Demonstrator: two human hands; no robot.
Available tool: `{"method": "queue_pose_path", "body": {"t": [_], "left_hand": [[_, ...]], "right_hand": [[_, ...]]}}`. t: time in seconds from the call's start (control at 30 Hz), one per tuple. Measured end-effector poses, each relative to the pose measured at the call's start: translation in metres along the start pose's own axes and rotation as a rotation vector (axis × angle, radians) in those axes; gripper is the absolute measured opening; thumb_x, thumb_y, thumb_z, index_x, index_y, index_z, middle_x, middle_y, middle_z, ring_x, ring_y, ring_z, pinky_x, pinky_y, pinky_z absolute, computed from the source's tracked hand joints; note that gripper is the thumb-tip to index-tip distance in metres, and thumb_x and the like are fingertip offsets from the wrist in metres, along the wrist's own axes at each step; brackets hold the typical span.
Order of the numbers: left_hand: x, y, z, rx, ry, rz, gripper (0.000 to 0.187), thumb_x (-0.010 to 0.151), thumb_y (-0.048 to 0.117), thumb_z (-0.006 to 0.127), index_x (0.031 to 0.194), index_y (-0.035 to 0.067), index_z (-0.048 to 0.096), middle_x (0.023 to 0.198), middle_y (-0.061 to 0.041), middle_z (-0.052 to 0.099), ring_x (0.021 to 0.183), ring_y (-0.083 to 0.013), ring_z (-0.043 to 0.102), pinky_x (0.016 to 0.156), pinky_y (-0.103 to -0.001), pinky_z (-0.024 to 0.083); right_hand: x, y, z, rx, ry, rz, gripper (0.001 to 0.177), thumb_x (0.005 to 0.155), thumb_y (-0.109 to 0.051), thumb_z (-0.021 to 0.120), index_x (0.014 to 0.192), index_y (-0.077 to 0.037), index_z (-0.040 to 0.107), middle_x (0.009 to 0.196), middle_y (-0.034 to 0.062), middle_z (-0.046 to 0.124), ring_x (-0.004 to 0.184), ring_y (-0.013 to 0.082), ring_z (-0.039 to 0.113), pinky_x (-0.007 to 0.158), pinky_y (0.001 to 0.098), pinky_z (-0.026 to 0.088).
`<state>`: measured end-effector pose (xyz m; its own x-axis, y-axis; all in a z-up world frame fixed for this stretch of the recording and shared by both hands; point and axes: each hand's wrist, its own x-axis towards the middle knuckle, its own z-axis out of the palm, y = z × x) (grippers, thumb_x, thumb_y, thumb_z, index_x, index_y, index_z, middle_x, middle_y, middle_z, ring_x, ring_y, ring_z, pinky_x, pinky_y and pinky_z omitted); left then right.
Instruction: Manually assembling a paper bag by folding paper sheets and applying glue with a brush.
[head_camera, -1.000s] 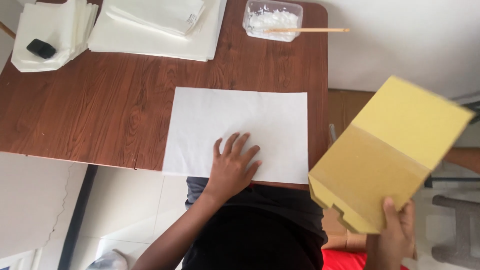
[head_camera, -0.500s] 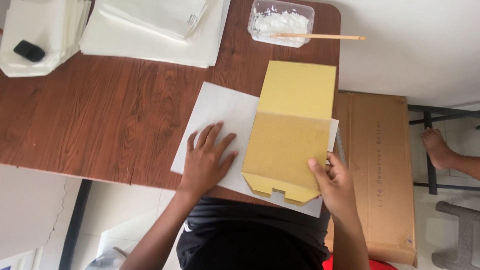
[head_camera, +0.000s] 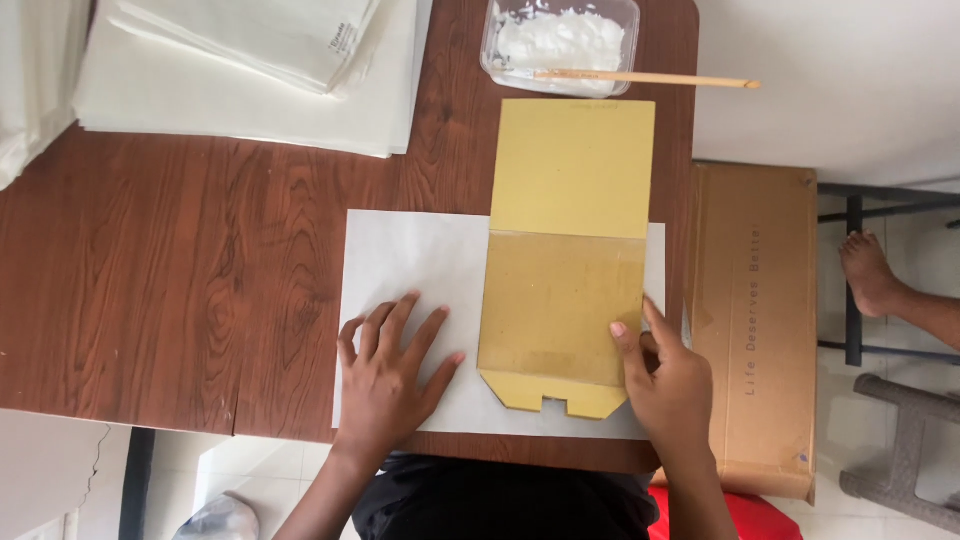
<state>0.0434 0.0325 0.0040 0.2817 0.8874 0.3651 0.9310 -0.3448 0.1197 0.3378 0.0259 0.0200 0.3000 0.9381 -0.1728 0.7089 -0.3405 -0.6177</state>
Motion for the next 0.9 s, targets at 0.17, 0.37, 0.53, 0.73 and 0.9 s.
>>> {"method": "queue_pose_path", "body": {"t": [0.17,0.37,0.53,0.73,0.9], "left_hand": [[0.002,-0.004,-0.003,-0.035,-0.088,0.015,0.045,0.097,0.054,0.062,0.133,0.025,0.063,0.147,-0.007,0.055,0.131,-0.0283,0.055,0.110,-0.053,0.037],[0.002,-0.007,0.002,0.008,-0.211,0.009,0.065,0.099,0.061,0.049,0.155,0.028,0.044,0.167,-0.009,0.035,0.154,-0.0300,0.034,0.123,-0.060,0.022],[-0.002,-0.009,0.004,0.028,-0.278,0.018,0.071,0.101,0.063,0.041,0.162,0.028,0.032,0.171,-0.011,0.026,0.158,-0.0305,0.024,0.126,-0.060,0.016],[0.000,-0.011,0.001,0.032,-0.295,0.030,0.071,0.101,0.063,0.039,0.162,0.027,0.032,0.171,-0.011,0.025,0.158,-0.0327,0.022,0.126,-0.061,0.014],[-0.002,-0.013,-0.003,0.039,-0.292,0.056,0.070,0.101,0.062,0.040,0.160,0.026,0.036,0.170,-0.012,0.028,0.158,-0.0325,0.024,0.125,-0.061,0.015]], "right_hand": [[0.002,0.020,0.012,-0.299,0.343,-0.343,0.045,0.097,-0.033,0.077,0.137,-0.013,0.070,0.086,-0.0001,0.055,0.075,0.0159,0.056,0.062,0.0323,0.047],[0.009,0.021,0.011,-0.336,0.185,-0.573,0.042,0.092,-0.040,0.071,0.130,-0.022,0.071,0.141,0.0045,0.060,0.128,0.0274,0.055,0.108,0.0477,0.038],[0.009,0.021,0.012,-0.423,0.138,-0.552,0.050,0.092,-0.047,0.065,0.138,-0.028,0.066,0.157,0.0014,0.052,0.141,0.0280,0.049,0.111,0.0503,0.032],[0.008,0.013,0.005,-0.552,0.051,-0.488,0.054,0.093,-0.055,0.056,0.144,-0.035,0.059,0.165,-0.0056,0.042,0.141,0.0234,0.045,0.105,0.0517,0.030],[0.004,0.019,0.003,-0.539,0.045,-0.514,0.057,0.091,-0.052,0.059,0.144,-0.032,0.059,0.163,-0.0069,0.045,0.136,0.0239,0.047,0.103,0.0503,0.030]]}}
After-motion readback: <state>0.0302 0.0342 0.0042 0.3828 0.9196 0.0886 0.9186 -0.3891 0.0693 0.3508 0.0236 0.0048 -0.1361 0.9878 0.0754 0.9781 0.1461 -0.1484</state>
